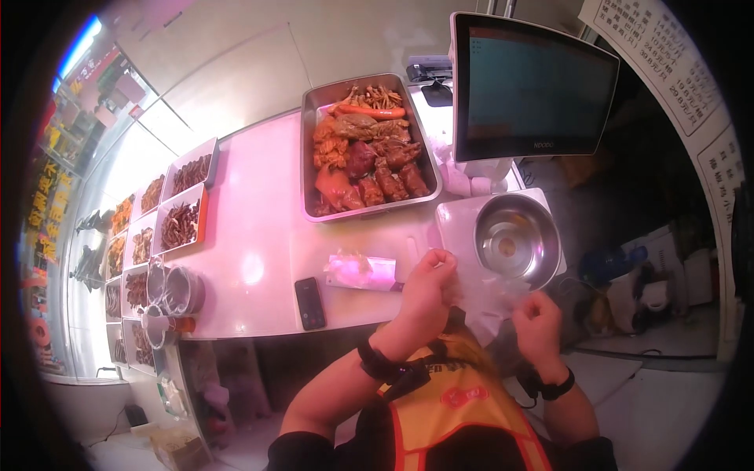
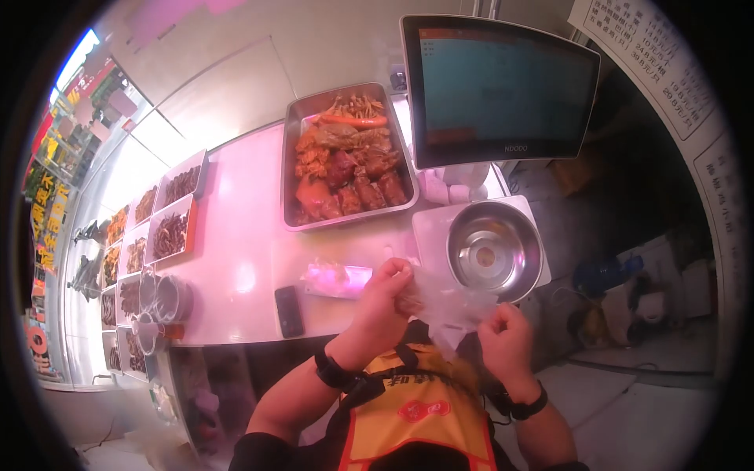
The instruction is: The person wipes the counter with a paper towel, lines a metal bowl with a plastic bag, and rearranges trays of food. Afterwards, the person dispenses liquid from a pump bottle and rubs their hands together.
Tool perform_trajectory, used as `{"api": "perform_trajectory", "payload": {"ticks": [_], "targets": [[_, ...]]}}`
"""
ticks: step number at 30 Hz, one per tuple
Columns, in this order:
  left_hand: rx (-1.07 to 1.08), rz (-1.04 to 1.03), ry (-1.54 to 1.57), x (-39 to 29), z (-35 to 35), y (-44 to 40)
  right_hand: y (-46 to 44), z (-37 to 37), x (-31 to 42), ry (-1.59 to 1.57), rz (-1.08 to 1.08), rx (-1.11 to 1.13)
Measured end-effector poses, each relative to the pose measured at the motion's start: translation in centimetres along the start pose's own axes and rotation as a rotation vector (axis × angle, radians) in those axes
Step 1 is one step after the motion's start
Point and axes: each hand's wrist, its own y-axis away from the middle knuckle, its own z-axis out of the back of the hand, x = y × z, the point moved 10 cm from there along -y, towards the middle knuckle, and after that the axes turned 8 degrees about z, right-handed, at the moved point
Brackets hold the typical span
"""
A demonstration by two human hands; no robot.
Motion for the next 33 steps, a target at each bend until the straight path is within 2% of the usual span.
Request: {"api": "perform_trajectory", "payload": {"ticks": [1, 2, 3, 4, 5, 6, 8, 9, 10, 11, 12, 14, 15, 16, 18, 20, 21, 22, 23, 24, 26, 27, 28, 29, 30, 31, 32, 33], "targets": [[-0.075, -0.014, -0.138, -1.3, 1.1, 0.1, 0.1, 1.1, -0.5, 0.008, 0.005, -0.002], [-0.071, -0.014, -0.132, -2.1, 1.7, 0.1, 0.3, 2.3, -1.0, 0.220, 0.005, 0.055], [-0.189, -0.363, -0.620, -6.1, 1.6, 1.2, 0.6, 3.5, -1.6, 0.429, 0.004, 0.110], [-0.303, -0.720, -1.106, -9.0, -0.1, 3.2, 0.7, 4.8, -1.8, 0.434, 0.005, 0.104], [-0.436, -0.733, -1.195, -10.4, -0.3, 4.6, 1.3, 6.4, -3.7, 0.456, -0.178, 0.123], [-0.428, -0.740, -1.194, -10.4, -0.5, 4.5, 2.3, 7.7, -5.7, 0.472, -0.359, 0.139], [-0.473, -0.793, -1.224, -10.0, -1.2, 4.8, 2.4, 7.6, -4.7, 0.527, -0.319, 0.153], [-0.415, -0.799, -1.288, -9.0, -3.0, 4.8, 1.0, 6.8, 1.8, 0.678, -0.010, 0.063], [-0.295, -0.831, -1.264, -7.7, -4.9, 4.5, 0.4, 5.4, 5.6, 0.746, 0.146, 0.015], [-0.158, -0.780, -1.349, -6.2, -7.2, 4.0, 0.0, 4.1, 9.3, 0.824, 0.300, -0.043], [0.017, -0.759, -1.385, -4.9, -9.5, 3.9, -0.5, 2.5, 10.6, 0.587, 0.310, -0.006], [0.191, -0.578, -1.457, -3.2, -12.6, 4.0, -1.4, 1.9, 10.2, 0.348, 0.316, 0.012], [0.201, -0.584, -1.467, -3.3, -12.8, 4.0, -2.2, 0.6, 6.5, 0.458, 0.203, 0.179], [0.108, -0.708, -1.697, -3.8, -12.9, 4.0, -2.7, 0.1, 3.3, 0.563, 0.088, 0.349], [-0.123, -0.928, -2.066, -5.7, -12.0, 3.1, -4.3, 4.8, 2.2, 0.636, 0.111, 0.210], [-0.324, -0.908, -2.122, -9.1, -10.8, 1.6, -4.8, 12.1, 7.8, 0.647, 0.234, -0.132], [-0.330, -0.909, -2.121, -9.7, -12.6, 2.4, -3.7, 16.0, 11.5, 0.604, 0.200, -0.350], [-0.248, -1.254, -1.877, -11.0, -17.2, 7.1, -2.3, 18.7, 13.8, 0.554, 0.160, -0.562], [-0.166, -1.557, -1.596, -11.7, -19.4, 11.2, -1.3, 20.1, 10.3, 0.552, 0.159, -0.549], [-0.180, -1.549, -1.600, -11.3, -18.8, 11.1, 3.0, 23.4, 8.0, 0.733, 0.525, -0.861], [0.162, -1.641, -1.526, -8.0, -17.2, 11.5, 4.5, 21.3, 5.6, 0.639, 0.796, -0.848], [0.069, -1.403, -1.609, -7.4, -14.3, 6.3, 1.2, 17.4, 2.4, 0.830, 0.601, -0.472], [0.065, -1.408, -1.610, -6.5, -12.3, 5.2, -0.8, 13.0, -1.8, 0.992, 0.439, -0.072], [-0.112, -1.102, -1.739, -5.9, -8.9, 2.0, -2.9, 11.3, 3.8, 0.711, 0.575, -0.091], [-0.282, -0.779, -1.832, -5.6, -5.7, -0.3, -2.9, 10.1, 5.0, 0.707, 0.577, -0.089], [-0.291, -0.772, -1.834, -5.7, -6.0, 0.0, -3.6, 9.8, 4.1, 0.498, 0.417, -0.065], [-0.379, -0.648, -1.611, -6.5, -5.3, 0.9, -3.8, 9.7, 2.3, 0.290, 0.246, -0.035], [-0.455, -0.529, -1.389, -6.8, -4.7, 1.5, -3.9, 10.1, 1.8, 0.284, 0.235, -0.030]]}}
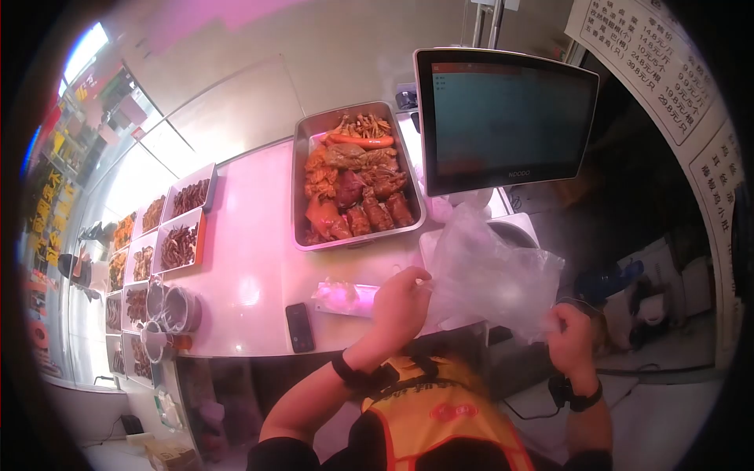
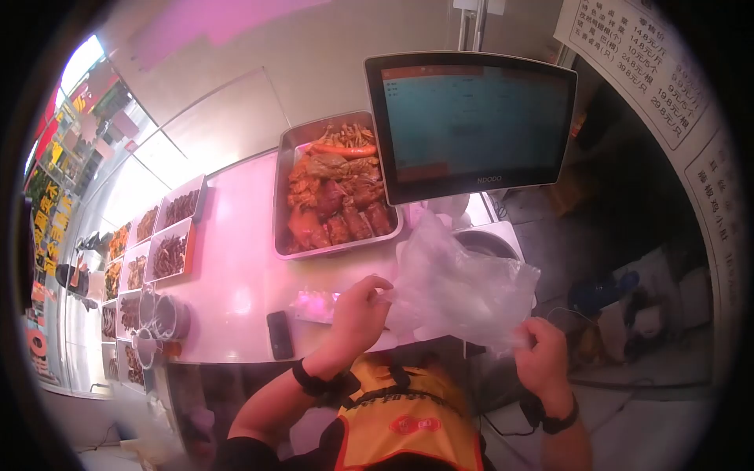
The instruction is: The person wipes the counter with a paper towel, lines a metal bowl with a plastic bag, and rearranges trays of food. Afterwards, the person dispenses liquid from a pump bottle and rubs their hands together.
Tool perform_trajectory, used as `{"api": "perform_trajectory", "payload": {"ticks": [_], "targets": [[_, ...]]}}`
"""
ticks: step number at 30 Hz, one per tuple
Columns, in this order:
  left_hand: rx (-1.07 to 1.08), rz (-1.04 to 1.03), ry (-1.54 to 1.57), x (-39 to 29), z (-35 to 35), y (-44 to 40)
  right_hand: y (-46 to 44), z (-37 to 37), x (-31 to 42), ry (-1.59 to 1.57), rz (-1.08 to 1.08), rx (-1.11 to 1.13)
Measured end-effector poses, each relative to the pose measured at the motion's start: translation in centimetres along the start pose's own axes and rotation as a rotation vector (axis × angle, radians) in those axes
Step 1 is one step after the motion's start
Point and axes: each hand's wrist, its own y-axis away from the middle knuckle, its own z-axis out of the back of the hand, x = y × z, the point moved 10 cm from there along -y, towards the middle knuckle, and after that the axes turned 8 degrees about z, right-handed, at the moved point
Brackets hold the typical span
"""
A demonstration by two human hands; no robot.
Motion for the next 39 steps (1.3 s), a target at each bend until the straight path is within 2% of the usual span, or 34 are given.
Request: {"api": "perform_trajectory", "payload": {"ticks": [1, 2, 3, 5, 6, 7, 8, 9, 10, 11, 12, 13, 14, 15, 16, 17, 18, 19, 20, 21, 22, 23, 24, 25, 27, 28, 29, 30, 31, 33, 36, 37, 38, 39], "targets": [[0.008, 0.002, -0.007, -1.6, -0.1, 0.6, 0.0, -1.2, -1.6, -0.193, -0.123, 0.130], [-0.288, -0.260, -0.074, -5.9, 2.3, 2.3, 0.3, -2.5, -2.8, -0.386, -0.245, 0.259], [-0.583, -0.525, -0.135, -9.5, 3.9, 5.1, -0.3, -2.3, -3.5, -0.386, -0.254, 0.256], [-0.309, -1.153, -0.103, -12.4, 0.6, 12.4, -1.1, -3.5, -4.4, -0.719, -0.375, 0.326], [-0.078, -1.172, -0.082, -14.0, -1.6, 12.1, -1.9, -3.2, -4.8, -0.715, -0.383, 0.325], [0.143, -1.178, -0.070, -15.4, -4.3, 11.7, -2.7, -3.9, -4.7, -0.995, -0.475, 0.314], [0.324, -0.818, -0.093, -12.8, -8.8, 7.7, -3.5, -4.8, -4.3, -1.281, -0.564, 0.308], [0.369, -0.575, -0.135, -10.2, -12.4, 3.6, -4.5, -5.4, -4.9, -1.290, -0.553, 0.328], [0.408, -0.330, -0.168, -7.9, -15.2, -0.4, -4.8, -6.8, -5.8, -1.527, -0.662, 0.338], [0.502, -0.315, -0.313, -8.1, -17.7, -2.6, -5.2, -8.0, -6.9, -1.757, -0.778, 0.340], [0.605, -0.305, -0.453, -7.6, -19.9, -3.9, -6.5, -8.8, -7.5, -1.925, -0.680, 0.411], [0.617, -0.305, -0.443, -5.2, -21.8, -4.5, -7.2, -9.9, -8.7, -1.916, -0.694, 0.402], [0.407, -0.528, -0.627, -3.3, -23.6, -5.4, -7.4, -11.1, -10.9, -1.840, -0.835, 0.336], [0.450, -0.557, -0.801, -2.5, -25.0, -5.8, -7.7, -11.8, -13.4, -1.759, -0.967, 0.264], [0.496, -0.598, -0.968, -1.8, -26.3, -6.0, -8.1, -11.9, -15.3, -1.747, -0.982, 0.240], [0.820, -0.430, -1.132, 0.1, -26.6, -5.7, -7.8, -11.5, -18.8, -1.249, -0.926, 0.328], [0.834, -0.443, -1.129, -0.4, -26.5, -5.6, -8.4, -10.7, -21.8, -0.762, -0.837, 0.403], [0.908, -0.202, -0.987, 0.5, -26.0, -6.1, -9.3, -11.3, -23.1, -0.765, -0.848, 0.394], [0.972, 0.044, -0.836, 1.7, -25.4, -6.1, -10.5, -11.3, -24.4, -0.513, -0.744, 0.427], [0.981, 0.045, -0.842, 1.7, -24.9, -6.1, -12.1, -11.0, -24.6, -0.265, -0.629, 0.457], [0.700, -0.159, -0.761, -1.0, -23.4, -7.8, -12.9, -11.4, -24.5, -0.272, -0.637, 0.454], [0.417, -0.351, -0.665, -3.6, -21.2, -8.5, -14.4, -11.2, -23.2, -0.093, -0.543, 0.482], [0.010, -0.633, -0.741, -6.2, -18.5, -7.9, -16.1, -11.4, -22.0, 0.084, -0.441, 0.505], [0.016, -0.634, -0.749, -4.3, -18.8, -8.8, -17.0, -12.2, -21.6, 0.074, -0.445, 0.505], [0.129, -0.106, -0.664, 3.4, -18.3, -12.6, -17.3, -14.3, -21.8, 0.145, -0.476, 0.640], [0.132, -0.106, -0.670, 3.9, -17.9, -13.1, -17.3, -15.5, -23.1, 0.225, -0.434, 0.614], [0.247, 0.057, -0.698, 4.6, -17.4, -13.4, -17.0, -16.5, -25.0, 0.221, -0.437, 0.618], [0.361, 0.221, -0.720, 6.0, -17.0, -13.4, -15.8, -18.9, -26.4, 0.262, -0.323, 0.870], [0.366, 0.227, -0.718, 6.7, -16.6, -13.7, -14.0, -20.5, -27.0, 0.301, -0.202, 1.123], [0.403, 0.495, -0.370, 10.1, -15.9, -13.3, -10.2, -16.4, -24.7, -0.066, -0.526, 1.117], [0.296, 0.618, -0.040, 9.7, -12.9, -10.5, -4.9, -13.3, -19.7, -0.332, -0.317, 0.964], [0.289, 0.629, -0.038, 9.5, -12.1, -9.1, -1.9, -13.5, -18.5, -0.443, -0.273, 0.954], [0.362, 0.691, 0.137, 9.5, -12.3, -7.1, 0.1, -12.8, -15.0, -0.761, -0.392, 0.923], [0.428, 0.743, 0.315, 9.5, -12.5, -5.4, 2.0, -13.4, -14.0, -0.758, -0.239, 0.931]]}}
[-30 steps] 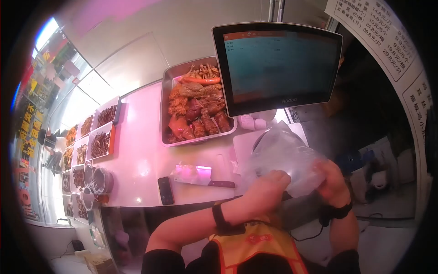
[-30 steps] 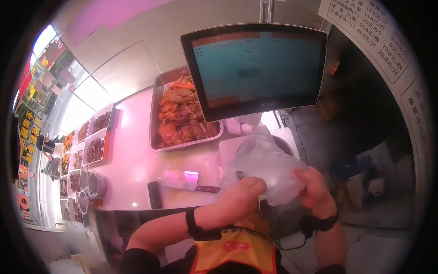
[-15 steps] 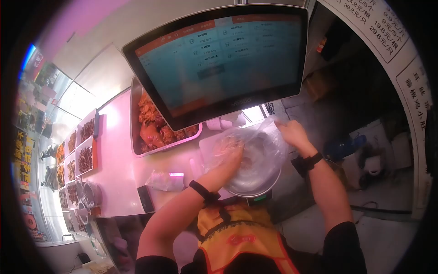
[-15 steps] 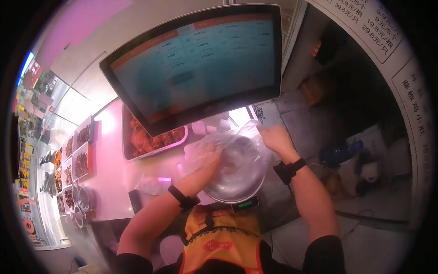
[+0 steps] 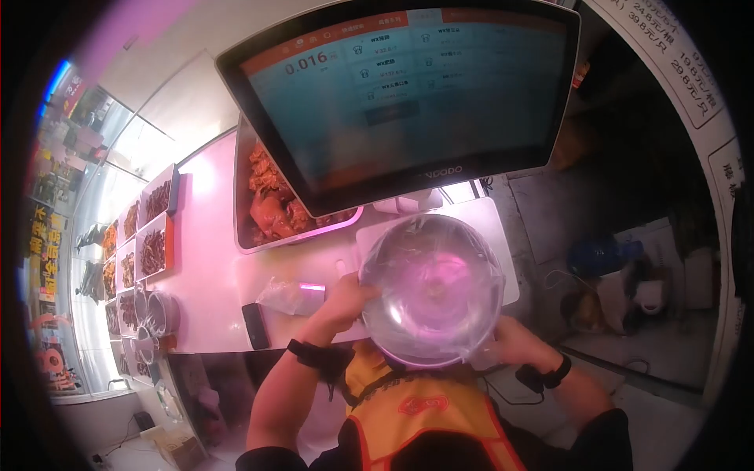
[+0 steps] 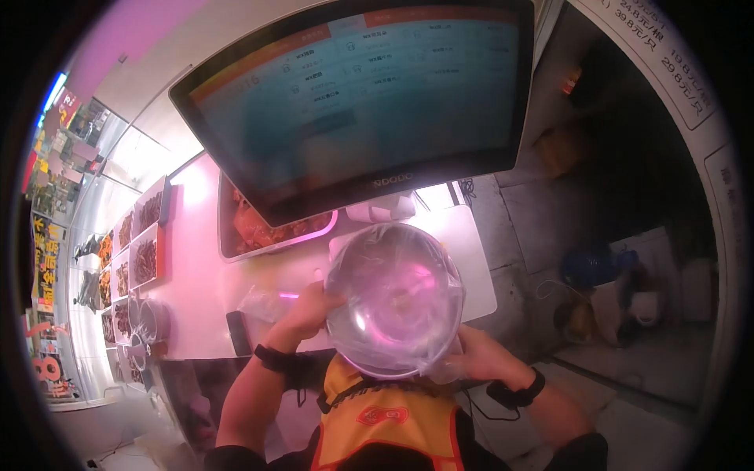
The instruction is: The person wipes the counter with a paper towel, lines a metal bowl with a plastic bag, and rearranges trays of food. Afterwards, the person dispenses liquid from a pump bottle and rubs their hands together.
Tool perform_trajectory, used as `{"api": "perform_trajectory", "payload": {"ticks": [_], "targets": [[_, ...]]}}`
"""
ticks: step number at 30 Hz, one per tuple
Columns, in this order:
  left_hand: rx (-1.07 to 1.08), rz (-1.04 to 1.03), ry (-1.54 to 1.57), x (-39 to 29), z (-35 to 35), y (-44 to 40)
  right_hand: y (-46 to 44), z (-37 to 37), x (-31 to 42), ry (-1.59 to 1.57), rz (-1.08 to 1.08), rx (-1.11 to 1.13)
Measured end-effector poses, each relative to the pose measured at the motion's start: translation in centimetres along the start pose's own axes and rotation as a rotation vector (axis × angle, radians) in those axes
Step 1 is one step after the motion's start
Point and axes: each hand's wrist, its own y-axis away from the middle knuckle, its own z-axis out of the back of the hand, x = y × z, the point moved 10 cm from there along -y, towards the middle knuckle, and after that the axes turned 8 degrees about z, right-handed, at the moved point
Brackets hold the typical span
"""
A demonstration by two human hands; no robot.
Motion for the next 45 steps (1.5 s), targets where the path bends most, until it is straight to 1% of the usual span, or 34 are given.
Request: {"api": "perform_trajectory", "payload": {"ticks": [1, 2, 3, 4, 5, 6, 8, 9, 10, 12, 14, 15, 16, 17, 18, 20, 21, 22, 23, 24, 25, 27, 28, 30, 32, 33, 34, 35, 37, 38, 40, 41, 43, 45], "targets": [[-0.012, -0.001, 0.010, 1.0, 0.1, 0.7, 0.2, -1.5, 1.3, 0.016, 0.085, -0.047], [0.173, 0.031, 0.256, 2.2, -2.2, 1.5, 0.4, -2.9, 2.5, 0.035, 0.169, -0.094], [0.359, 0.058, 0.500, 2.6, -4.3, 2.4, 0.6, -3.0, 2.5, 0.358, 0.192, -0.213], [0.345, 0.053, 0.507, 2.8, -4.7, 2.6, 0.0, -3.1, 2.1, 0.504, 0.183, -0.275], [0.413, 0.060, 0.526, 2.7, -5.4, 3.2, -0.1, -2.2, 0.8, 0.498, 0.143, -0.314], [0.472, 0.062, 0.551, 2.6, -5.7, 3.9, 0.0, -1.0, -0.5, 0.455, 0.097, -0.344], [0.360, -0.028, 0.431, 1.3, -4.7, 4.6, 2.4, 2.6, -2.4, 0.193, 0.019, -0.442], [0.328, -0.032, 0.456, 1.1, -4.1, 5.0, 4.6, 4.7, -2.5, -0.017, 0.059, -0.511], [0.325, -0.096, 0.409, 0.4, -3.7, 5.5, 5.3, 4.8, 0.9, -0.483, 0.071, -0.628], [0.312, -0.170, 0.372, -0.8, -3.3, 6.3, 9.9, 8.6, -0.5, -0.506, 0.326, -0.690], [0.314, -0.345, 0.269, -2.7, -3.9, 7.7, 9.2, 4.9, 4.1, -0.533, 0.042, -0.672], [0.334, -0.238, 0.188, -1.8, -4.7, 7.4, 8.6, 2.9, 4.3, -0.524, 0.038, -0.674], [0.346, -0.242, 0.196, -1.6, -5.3, 7.4, 8.3, 1.3, 2.8, -0.623, 0.002, -0.756], [0.459, -0.281, 0.262, -1.9, -6.8, 7.8, 8.2, 0.2, 1.3, -0.717, -0.032, -0.847], [0.583, -0.321, 0.326, -2.5, -8.4, 8.2, 8.0, -0.1, 0.7, -0.694, -0.032, -0.873], [1.000, -0.302, 0.814, -3.7, -9.3, 9.8, 6.9, -0.8, 1.3, -0.785, 0.012, -0.737], [1.129, -0.207, 0.980, -3.2, -9.8, 9.1, 6.5, -1.6, 2.8, -0.862, 0.015, -0.698], [1.179, -0.201, 0.979, -2.7, -11.0, 8.4, 5.8, -2.7, 4.3, -0.941, 0.019, -0.658], [1.100, -0.167, 0.905, -1.4, -12.6, 7.0, 6.0, -2.6, 4.9, -0.914, 0.022, -0.701], [1.013, -0.141, 0.829, -0.3, -13.9, 5.8, 5.5, -3.2, 5.2, -0.989, 0.017, -0.662], [1.044, -0.140, 0.824, 0.0, -14.9, 5.7, 4.9, -3.6, 5.3, -1.070, 0.014, -0.611], [0.879, -0.153, 0.530, 1.6, -16.1, 4.2, 3.8, -3.2, 4.0, -1.150, 0.010, -0.599], [0.890, -0.153, 0.524, 2.5, -16.3, 3.9, 3.1, -3.5, 3.6, -1.246, -0.003, -0.560], [0.391, -0.022, 0.230, 6.9, -12.5, 0.2, 2.3, -2.2, 2.5, -1.224, -0.024, -0.621], [-0.173, -0.213, 0.264, 6.8, -4.7, -0.2, 1.3, -0.7, -0.1, -1.082, -0.033, -0.618], [-0.169, -0.220, 0.247, 5.1, -4.1, 0.7, 0.7, 0.0, -1.1, -0.992, -0.069, -0.635], [-0.438, -0.726, -0.072, -1.8, -2.1, 6.3, -0.1, 0.6, -1.2, -1.004, -0.062, -0.642], [-0.693, -1.219, -0.408, -5.9, -3.1, 12.4, -1.1, 0.5, -1.1, -0.941, -0.099, -0.584], [-0.232, -1.101, -0.796, -8.0, -9.1, 8.9, -2.9, 0.1, -1.8, -0.911, -0.131, -0.494], [-0.248, -1.095, -0.802, -8.5, -9.8, 8.4, -3.5, 0.1, -1.9, -0.913, -0.127, -0.478], [-0.270, -0.985, -1.220, -8.0, -12.6, 5.2, -4.8, 0.4, -1.6, -1.015, -0.085, -0.450], [-0.274, -0.983, -1.230, -8.5, -12.9, 4.8, -5.1, 0.6, -1.8, -1.024, -0.078, -0.417], [-0.097, -0.790, -1.310, -7.2, -13.9, 2.6, -5.4, 1.3, -2.2, -0.992, -0.030, -0.422], [-0.051, -0.739, -1.312, -6.6, -14.6, 1.7, -5.8, 2.2, -2.5, -0.957, 0.015, -0.425]]}}
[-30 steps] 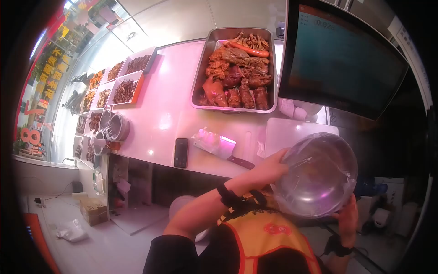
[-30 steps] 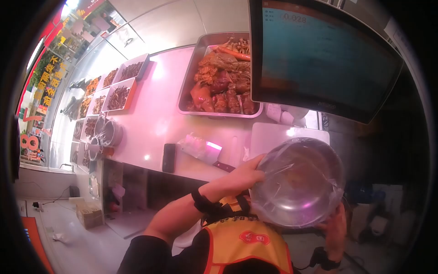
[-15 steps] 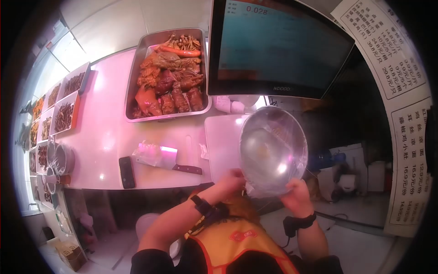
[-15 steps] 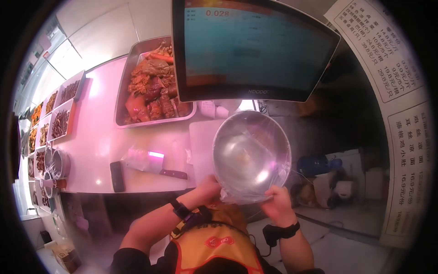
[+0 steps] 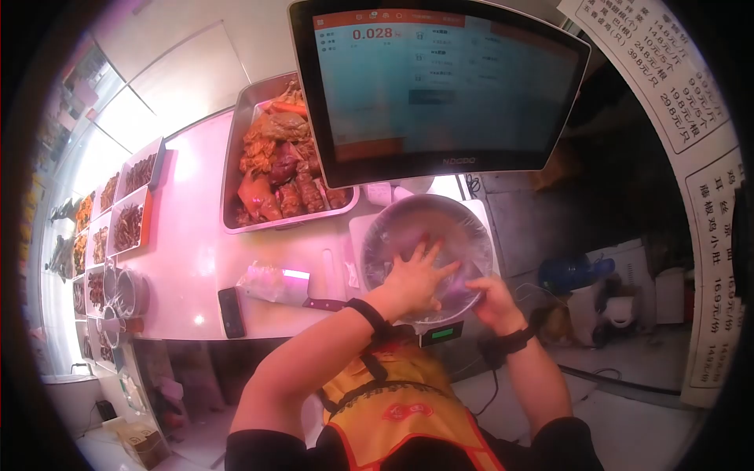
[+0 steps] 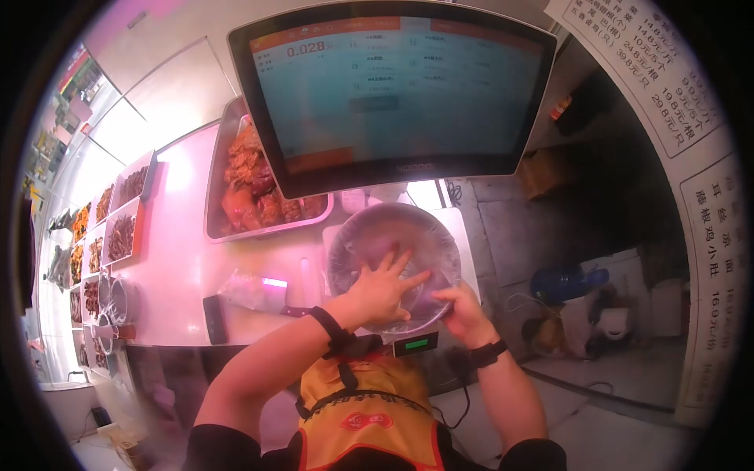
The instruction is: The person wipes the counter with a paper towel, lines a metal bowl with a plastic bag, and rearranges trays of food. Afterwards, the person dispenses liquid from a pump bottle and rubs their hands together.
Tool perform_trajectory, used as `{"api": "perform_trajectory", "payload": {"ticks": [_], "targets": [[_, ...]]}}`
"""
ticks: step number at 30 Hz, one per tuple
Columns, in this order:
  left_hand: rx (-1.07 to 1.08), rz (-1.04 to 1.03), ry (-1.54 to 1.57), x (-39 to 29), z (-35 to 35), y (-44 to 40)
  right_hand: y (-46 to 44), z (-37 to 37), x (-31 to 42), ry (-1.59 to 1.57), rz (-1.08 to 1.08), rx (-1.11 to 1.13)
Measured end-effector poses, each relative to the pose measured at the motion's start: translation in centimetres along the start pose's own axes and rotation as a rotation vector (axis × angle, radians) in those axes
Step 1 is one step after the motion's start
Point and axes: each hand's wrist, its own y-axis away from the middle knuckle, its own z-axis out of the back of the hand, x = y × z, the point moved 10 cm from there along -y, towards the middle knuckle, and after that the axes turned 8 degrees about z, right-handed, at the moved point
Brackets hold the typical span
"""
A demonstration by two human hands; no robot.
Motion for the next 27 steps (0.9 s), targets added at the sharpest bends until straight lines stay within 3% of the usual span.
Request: {"api": "perform_trajectory", "payload": {"ticks": [5, 8, 11, 14, 16, 17, 19, 22, 25, 27], "targets": [[0.147, 0.011, 0.232, 0.0, -2.9, -0.9, -1.8, 2.0, -0.2, -0.144, 0.106, -0.044], [0.067, -0.010, 0.176, 0.2, -2.8, -1.8, -2.4, 3.7, -0.9, -0.142, 0.070, -0.157], [-0.082, -0.044, 0.310, 1.5, -2.1, -2.4, -2.4, 2.8, 0.5, -0.105, 0.112, -0.173], [-0.045, 0.008, 0.198, 1.1, -0.2, -1.2, -2.4, 3.2, 0.1, -0.146, 0.086, -0.152], [-0.259, 0.054, 0.236, 1.7, 2.0, -0.7, -2.3, 4.2, -0.8, -0.178, 0.038, -0.139], [-0.267, 0.063, 0.240, 1.9, 1.7, -0.8, -2.4, 4.0, -1.2, -0.200, -0.013, -0.112], [-0.157, 0.105, -0.069, 1.9, -0.8, -1.9, -2.5, 3.9, -1.2, -0.181, -0.004, -0.130], [-0.014, 0.149, 0.029, 2.1, -2.7, -2.9, -2.6, 4.5, -1.9, -0.169, -0.021, -0.150], [-0.033, 0.182, 0.102, 2.6, -2.6, -3.0, -3.3, 4.0, -1.6, -0.148, -0.022, -0.146], [-0.130, 0.012, -0.155, 0.3, -1.1, -1.9, -3.3, 5.6, -0.8, 0.075, 0.000, -0.150]]}}
